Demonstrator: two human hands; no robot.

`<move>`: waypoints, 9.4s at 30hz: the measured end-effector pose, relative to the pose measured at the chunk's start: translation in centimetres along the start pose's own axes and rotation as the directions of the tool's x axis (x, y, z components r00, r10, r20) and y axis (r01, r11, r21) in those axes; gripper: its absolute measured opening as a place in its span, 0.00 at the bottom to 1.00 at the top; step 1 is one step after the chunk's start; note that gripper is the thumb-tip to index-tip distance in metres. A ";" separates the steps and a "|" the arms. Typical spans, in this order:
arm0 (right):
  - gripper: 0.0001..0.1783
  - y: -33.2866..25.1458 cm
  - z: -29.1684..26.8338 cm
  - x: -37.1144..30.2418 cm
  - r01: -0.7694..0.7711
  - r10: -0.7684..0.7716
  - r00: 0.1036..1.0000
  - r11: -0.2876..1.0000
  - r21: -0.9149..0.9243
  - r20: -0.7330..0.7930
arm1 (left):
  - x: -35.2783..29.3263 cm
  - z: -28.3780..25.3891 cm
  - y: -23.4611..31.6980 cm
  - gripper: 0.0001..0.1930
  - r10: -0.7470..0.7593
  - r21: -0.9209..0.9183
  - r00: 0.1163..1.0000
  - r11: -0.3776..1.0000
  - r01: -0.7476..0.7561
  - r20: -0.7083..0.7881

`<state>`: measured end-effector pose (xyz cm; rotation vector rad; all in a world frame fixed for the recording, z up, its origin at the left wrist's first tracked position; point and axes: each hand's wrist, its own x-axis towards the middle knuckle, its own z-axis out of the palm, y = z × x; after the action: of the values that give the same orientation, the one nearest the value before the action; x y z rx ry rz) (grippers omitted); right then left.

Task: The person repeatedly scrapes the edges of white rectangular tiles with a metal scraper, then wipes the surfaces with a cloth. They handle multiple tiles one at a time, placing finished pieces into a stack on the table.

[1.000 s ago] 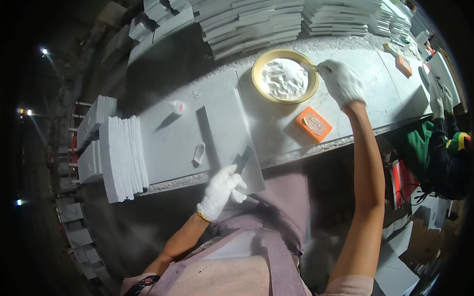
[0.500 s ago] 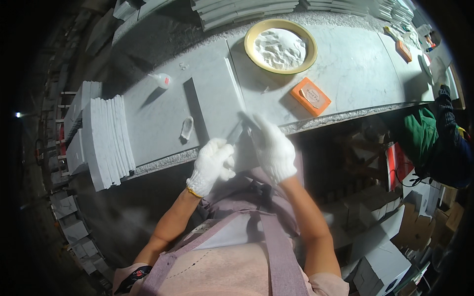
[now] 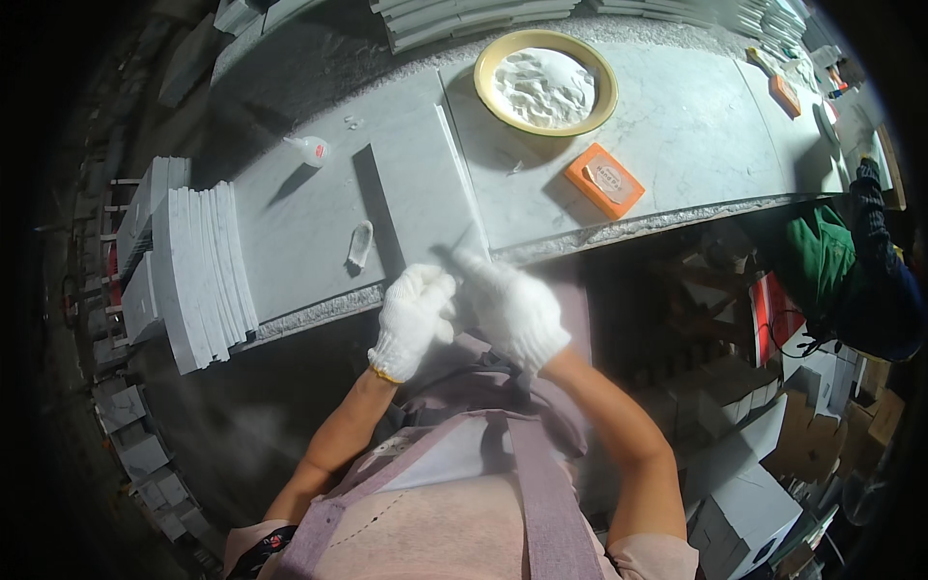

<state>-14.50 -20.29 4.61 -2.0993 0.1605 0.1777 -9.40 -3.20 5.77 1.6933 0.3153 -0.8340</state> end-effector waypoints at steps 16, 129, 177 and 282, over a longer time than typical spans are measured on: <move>0.26 -0.8 -1.7 0.2 0.051 -0.048 0.999 0.991 -0.125 0.027 | -0.2 0.7 -1.0 0.12 0.129 -0.053 0.986 0.989 -0.135 -0.108; 0.34 -1.6 -5.1 -1.8 -0.191 0.368 0.926 0.649 0.737 -0.085 | 4.5 -3.5 2.9 0.09 0.933 0.801 0.360 0.233 -0.552 -0.023; 0.43 14.9 -18.7 -1.0 -0.162 -0.063 0.959 0.681 -0.715 -0.278 | 0.7 4.6 0.7 0.24 0.274 0.424 0.332 -0.430 -0.797 0.903; 0.18 19.9 -24.7 -13.2 -0.583 0.771 0.637 0.490 0.648 -0.009 | 9.1 4.7 9.3 0.19 0.231 0.430 0.380 -0.232 -0.873 0.896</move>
<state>-29.64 -51.12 2.91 -1.2893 1.1320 0.2438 1.01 -12.27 6.13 2.1739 -1.9271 -0.5612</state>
